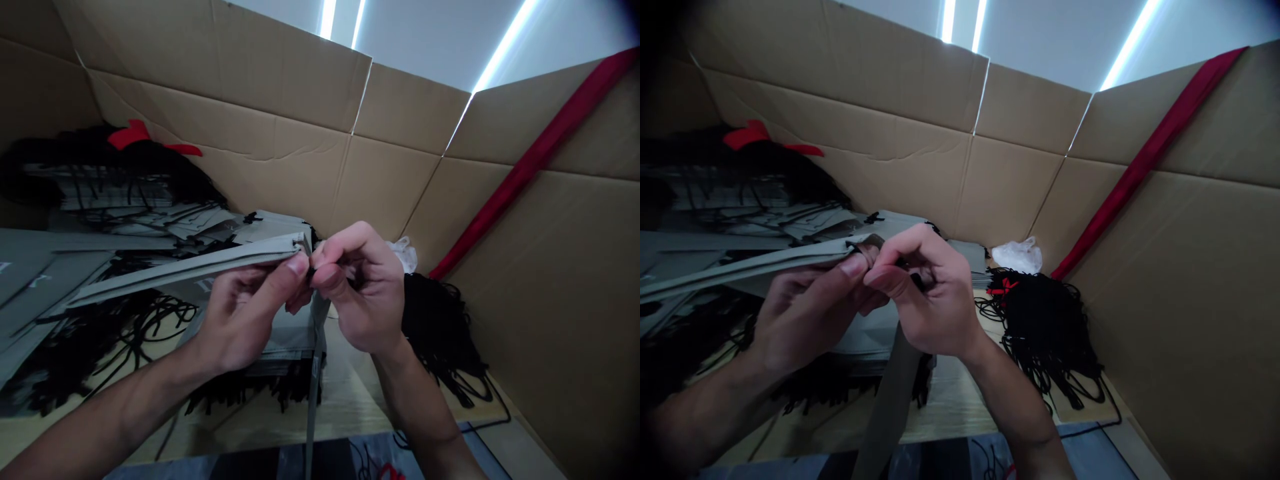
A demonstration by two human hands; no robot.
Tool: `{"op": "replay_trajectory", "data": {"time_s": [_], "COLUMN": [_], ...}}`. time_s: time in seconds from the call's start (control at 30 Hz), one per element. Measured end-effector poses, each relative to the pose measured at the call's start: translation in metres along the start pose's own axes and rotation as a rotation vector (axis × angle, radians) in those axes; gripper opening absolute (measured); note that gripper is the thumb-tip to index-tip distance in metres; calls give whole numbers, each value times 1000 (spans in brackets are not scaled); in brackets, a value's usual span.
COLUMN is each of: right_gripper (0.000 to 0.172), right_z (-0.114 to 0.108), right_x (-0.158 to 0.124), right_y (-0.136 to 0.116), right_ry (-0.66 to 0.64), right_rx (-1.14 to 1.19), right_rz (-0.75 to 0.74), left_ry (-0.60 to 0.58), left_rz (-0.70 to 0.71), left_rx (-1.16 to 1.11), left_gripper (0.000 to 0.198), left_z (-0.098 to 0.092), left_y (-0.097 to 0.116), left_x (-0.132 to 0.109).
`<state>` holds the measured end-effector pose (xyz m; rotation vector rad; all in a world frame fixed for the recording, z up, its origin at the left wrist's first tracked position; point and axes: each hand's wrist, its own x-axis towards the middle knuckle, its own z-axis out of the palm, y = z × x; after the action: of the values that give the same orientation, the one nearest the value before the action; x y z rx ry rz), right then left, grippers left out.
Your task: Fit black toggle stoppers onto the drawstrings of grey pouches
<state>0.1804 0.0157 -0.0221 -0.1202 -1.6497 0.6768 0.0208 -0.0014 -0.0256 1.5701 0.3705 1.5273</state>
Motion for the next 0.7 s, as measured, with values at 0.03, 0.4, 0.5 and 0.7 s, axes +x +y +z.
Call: {"op": "replay_trajectory", "data": {"time_s": [0.03,0.4,0.5,0.7], "right_gripper": [17,11,13,17], "right_z": [-1,-13,-10,-3], "right_x": [0,6,5,3], "right_y": [0,-1,0,0], "right_ry": [-30,-94,-56,18], "right_rx": [-20,-323,-313,-197], "right_rz": [-9,-272,-258,-211], "left_ry": [10,-140,-71,56], "left_rz": [-12,-204,-42,157], "left_rx": [17,336,473,544], "left_gripper": [43,78,69,57], "left_z": [-1,-8,-8,-1], "left_y": [0,17,20,16], "left_x": [1,14,14,8]}}
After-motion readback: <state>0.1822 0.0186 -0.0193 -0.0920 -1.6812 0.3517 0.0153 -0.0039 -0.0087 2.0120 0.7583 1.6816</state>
